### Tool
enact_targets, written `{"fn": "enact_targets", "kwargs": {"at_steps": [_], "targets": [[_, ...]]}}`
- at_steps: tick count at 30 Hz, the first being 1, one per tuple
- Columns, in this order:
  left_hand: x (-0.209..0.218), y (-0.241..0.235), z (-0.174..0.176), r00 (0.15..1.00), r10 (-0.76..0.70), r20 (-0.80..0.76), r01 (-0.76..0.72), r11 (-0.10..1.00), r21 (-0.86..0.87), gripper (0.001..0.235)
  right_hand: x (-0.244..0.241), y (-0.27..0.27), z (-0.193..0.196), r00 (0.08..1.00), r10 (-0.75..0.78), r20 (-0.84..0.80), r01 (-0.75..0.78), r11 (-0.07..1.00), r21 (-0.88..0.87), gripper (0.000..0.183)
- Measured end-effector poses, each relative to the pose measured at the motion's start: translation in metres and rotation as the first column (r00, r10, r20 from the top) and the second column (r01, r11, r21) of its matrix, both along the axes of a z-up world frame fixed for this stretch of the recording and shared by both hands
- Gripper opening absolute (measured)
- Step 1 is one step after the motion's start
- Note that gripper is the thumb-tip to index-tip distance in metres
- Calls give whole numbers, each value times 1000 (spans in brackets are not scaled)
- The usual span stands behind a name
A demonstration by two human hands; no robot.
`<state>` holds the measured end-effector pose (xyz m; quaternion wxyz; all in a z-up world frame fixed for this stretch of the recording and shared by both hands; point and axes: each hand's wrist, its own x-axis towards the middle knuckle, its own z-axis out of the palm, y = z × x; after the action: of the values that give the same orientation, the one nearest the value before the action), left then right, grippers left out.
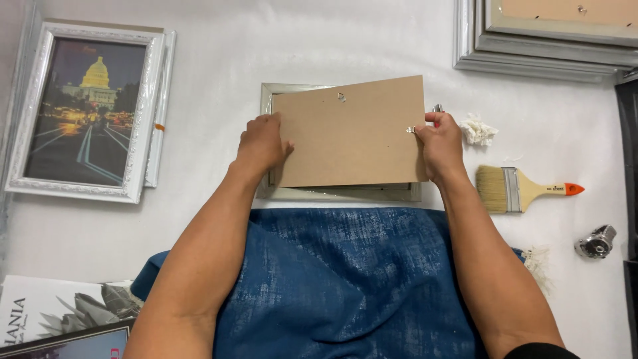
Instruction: Assembling a picture frame by inserting a picture and backing, then trimming plastic wrap and cleaning the surface.
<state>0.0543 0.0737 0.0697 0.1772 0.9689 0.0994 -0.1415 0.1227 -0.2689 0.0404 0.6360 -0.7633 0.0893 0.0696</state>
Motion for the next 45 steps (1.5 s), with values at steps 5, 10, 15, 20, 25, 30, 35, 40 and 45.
{"fn": "enact_targets", "kwargs": {"at_steps": [5, 10, 15, 20, 25, 30, 35, 40, 45], "targets": [[-3, -5, 23, 978, 183, 100, -170, 977, -126, 72, -3, -21, 3, 998, -43, -35, 48, 986, 157, 29], [8, 15, -23, 937, 347, 37, -280, 812, -512, 52, 7, -26, -29, 982, 55, -183, 6, 947, 322, 23], [11, 15, -10, 856, 513, 69, -311, 616, -724, 34, -5, -16, -10, 995, 41, 86, -63, 959, 275, 39], [8, 2, 13, 839, 541, 56, -292, 535, -793, 36, -34, -12, 36, 948, 94, 304, -129, 987, 99, 46], [-16, -5, 48, 908, 418, 13, -116, 281, -953, 41, -54, -34, 44, 967, 57, 248, -150, 915, 376, 41], [-45, -19, 60, 941, 338, -22, -58, 96, -994, 57, -93, -52, 58, 981, -5, 194, -115, 791, 601, 42], [-74, -54, 70, 939, 343, -25, -67, 111, -992, 43, -148, -78, 73, 986, -93, 136, -32, 701, 713, 42], [-110, -97, 61, 931, 343, -129, -197, 171, -965, 35, -232, -110, 70, 979, -200, 31, 93, 581, 809, 45], [-139, -143, 53, 956, 200, -213, -231, 73, -970, 38, -315, -154, 37, 946, -322, -41, 203, 489, 848, 47]]}}
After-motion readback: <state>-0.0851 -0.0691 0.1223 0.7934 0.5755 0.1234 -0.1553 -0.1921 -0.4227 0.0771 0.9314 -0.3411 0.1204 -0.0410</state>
